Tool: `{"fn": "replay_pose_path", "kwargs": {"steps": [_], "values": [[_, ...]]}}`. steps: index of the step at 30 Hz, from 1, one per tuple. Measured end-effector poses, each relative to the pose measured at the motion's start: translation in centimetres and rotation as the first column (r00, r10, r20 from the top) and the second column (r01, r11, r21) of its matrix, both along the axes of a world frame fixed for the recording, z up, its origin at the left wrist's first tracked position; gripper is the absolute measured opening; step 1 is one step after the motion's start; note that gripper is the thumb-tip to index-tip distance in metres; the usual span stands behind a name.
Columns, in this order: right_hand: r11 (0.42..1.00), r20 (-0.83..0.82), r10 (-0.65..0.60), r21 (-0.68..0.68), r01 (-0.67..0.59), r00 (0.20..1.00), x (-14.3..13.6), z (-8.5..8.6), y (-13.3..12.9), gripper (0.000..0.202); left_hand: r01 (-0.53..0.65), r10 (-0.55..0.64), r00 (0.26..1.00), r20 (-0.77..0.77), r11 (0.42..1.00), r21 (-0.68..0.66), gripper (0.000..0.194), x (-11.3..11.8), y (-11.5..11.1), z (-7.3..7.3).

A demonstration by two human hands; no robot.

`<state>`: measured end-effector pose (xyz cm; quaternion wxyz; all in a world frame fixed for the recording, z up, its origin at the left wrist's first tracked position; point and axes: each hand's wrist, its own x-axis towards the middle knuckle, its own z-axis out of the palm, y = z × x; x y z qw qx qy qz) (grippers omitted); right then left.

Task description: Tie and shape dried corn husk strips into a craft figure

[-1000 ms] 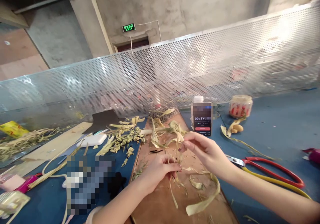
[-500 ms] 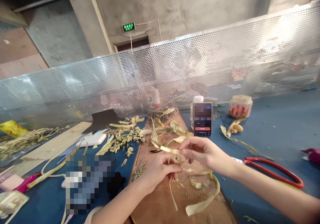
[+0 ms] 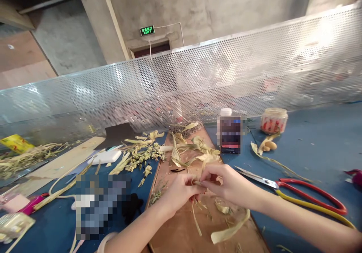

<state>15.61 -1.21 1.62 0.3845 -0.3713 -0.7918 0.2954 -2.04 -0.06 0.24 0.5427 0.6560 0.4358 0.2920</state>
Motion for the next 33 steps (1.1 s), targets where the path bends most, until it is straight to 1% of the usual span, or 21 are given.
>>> {"fn": "replay_pose_path", "kwargs": {"steps": [3,6,10,12,14,17,20,24,28,31,33], "values": [[1.000,0.011,-0.018,-0.008,0.018,1.000,-0.4,-0.5,0.0,0.012,0.009,-0.009,1.000,-0.029,1.000,0.020,0.008,0.1,-0.1,0.1],[0.999,-0.036,-0.026,-0.033,0.025,0.999,-0.5,-1.0,0.2,0.009,0.015,-0.012,0.998,-0.062,0.999,0.035,0.009,0.1,-0.1,0.2],[0.999,-0.063,-0.008,-0.037,0.005,0.998,-0.7,-1.3,0.2,0.034,0.007,0.000,0.993,-0.115,0.998,0.056,0.014,0.1,-0.1,-0.1],[1.000,-0.032,0.022,0.005,-0.022,0.999,-0.8,-1.3,0.1,0.030,0.024,-0.016,0.992,-0.128,0.998,0.063,0.010,0.2,-0.1,-0.3],[0.998,0.016,0.013,0.061,-0.014,1.000,-0.9,-1.1,0.0,0.024,0.047,-0.037,0.991,-0.130,0.996,0.073,0.004,0.2,-0.1,-0.2],[0.995,0.064,-0.047,0.094,0.041,0.997,-0.9,-1.0,0.0,0.020,0.072,-0.059,0.989,-0.135,0.993,0.092,0.009,0.1,-0.3,0.3],[0.993,0.068,-0.069,0.100,0.062,0.995,-0.9,-1.0,0.2,0.019,0.116,-0.101,0.985,-0.138,0.987,0.111,0.009,0.1,-0.4,0.8],[0.990,0.075,-0.076,0.122,0.066,0.994,-0.8,-1.0,0.3,0.018,0.171,-0.164,0.983,-0.086,0.982,0.086,0.012,0.0,-0.5,1.0],[0.986,0.081,-0.084,0.153,0.071,0.993,-0.7,-1.0,0.3,0.015,0.194,-0.193,0.981,-0.036,0.981,0.030,0.010,-0.4,-0.4,0.9],[0.982,0.081,-0.093,0.171,0.078,0.992,-0.6,-1.0,0.4,0.013,0.236,-0.231,0.968,0.100,0.971,-0.042,0.019,-0.8,-0.1,0.8],[0.979,0.081,-0.103,0.183,0.087,0.991,-0.6,-1.1,0.4,0.013,0.251,-0.233,0.957,0.175,0.964,-0.084,0.027,-0.9,0.0,0.6]]}}
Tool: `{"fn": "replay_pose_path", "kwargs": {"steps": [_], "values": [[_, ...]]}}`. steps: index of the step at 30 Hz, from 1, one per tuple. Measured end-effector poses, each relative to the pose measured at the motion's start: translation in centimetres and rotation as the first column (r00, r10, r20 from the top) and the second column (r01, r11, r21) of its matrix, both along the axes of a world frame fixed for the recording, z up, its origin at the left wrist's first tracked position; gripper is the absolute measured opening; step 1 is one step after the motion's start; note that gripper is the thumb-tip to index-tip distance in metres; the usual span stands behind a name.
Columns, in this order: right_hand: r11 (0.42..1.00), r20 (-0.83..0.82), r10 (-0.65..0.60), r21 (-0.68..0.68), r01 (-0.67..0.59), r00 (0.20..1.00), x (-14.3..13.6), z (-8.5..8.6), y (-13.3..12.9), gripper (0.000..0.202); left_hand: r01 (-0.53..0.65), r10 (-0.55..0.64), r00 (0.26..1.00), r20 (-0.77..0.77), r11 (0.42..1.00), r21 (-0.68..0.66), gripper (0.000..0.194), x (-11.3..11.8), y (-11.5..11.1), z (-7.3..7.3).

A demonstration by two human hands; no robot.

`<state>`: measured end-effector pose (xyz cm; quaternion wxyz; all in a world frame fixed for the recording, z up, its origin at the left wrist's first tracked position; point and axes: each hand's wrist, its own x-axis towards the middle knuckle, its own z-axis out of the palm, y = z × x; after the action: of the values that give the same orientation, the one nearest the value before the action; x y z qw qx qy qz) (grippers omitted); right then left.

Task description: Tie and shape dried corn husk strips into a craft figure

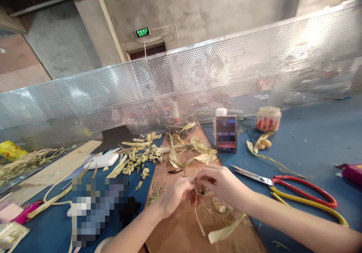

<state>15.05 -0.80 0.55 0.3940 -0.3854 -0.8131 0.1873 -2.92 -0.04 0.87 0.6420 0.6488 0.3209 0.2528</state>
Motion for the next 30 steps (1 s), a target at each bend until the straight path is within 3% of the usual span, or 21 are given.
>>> {"fn": "replay_pose_path", "kwargs": {"steps": [9,18,22,26,28,30], "values": [[0.997,-0.006,-0.019,0.075,0.019,1.000,0.1,-0.5,0.0,0.012,-0.038,0.038,0.999,0.039,0.999,-0.008,0.023,0.2,0.2,-0.5],[0.989,-0.042,0.076,0.128,-0.070,0.996,0.5,0.4,0.1,0.015,-0.233,0.247,0.968,-0.049,0.952,0.196,0.025,0.5,0.0,-0.3],[0.996,-0.102,0.045,0.086,-0.036,0.994,0.9,0.8,0.2,0.018,-0.241,0.264,0.963,-0.058,0.934,0.264,0.028,0.4,0.3,-0.6],[0.992,-0.166,-0.099,0.063,0.111,0.981,1.2,1.1,0.3,0.023,-0.243,0.320,0.938,-0.130,0.879,0.411,0.031,0.1,0.5,-0.5],[0.986,-0.149,-0.167,-0.001,0.169,0.975,1.5,1.3,0.3,0.027,-0.255,0.355,0.923,-0.150,0.854,0.453,0.032,0.0,0.5,-0.2],[0.984,-0.104,-0.156,-0.103,0.145,0.982,1.8,1.4,0.4,0.031,-0.261,0.380,0.910,-0.166,0.836,0.482,0.031,-0.1,0.5,0.2]]}}
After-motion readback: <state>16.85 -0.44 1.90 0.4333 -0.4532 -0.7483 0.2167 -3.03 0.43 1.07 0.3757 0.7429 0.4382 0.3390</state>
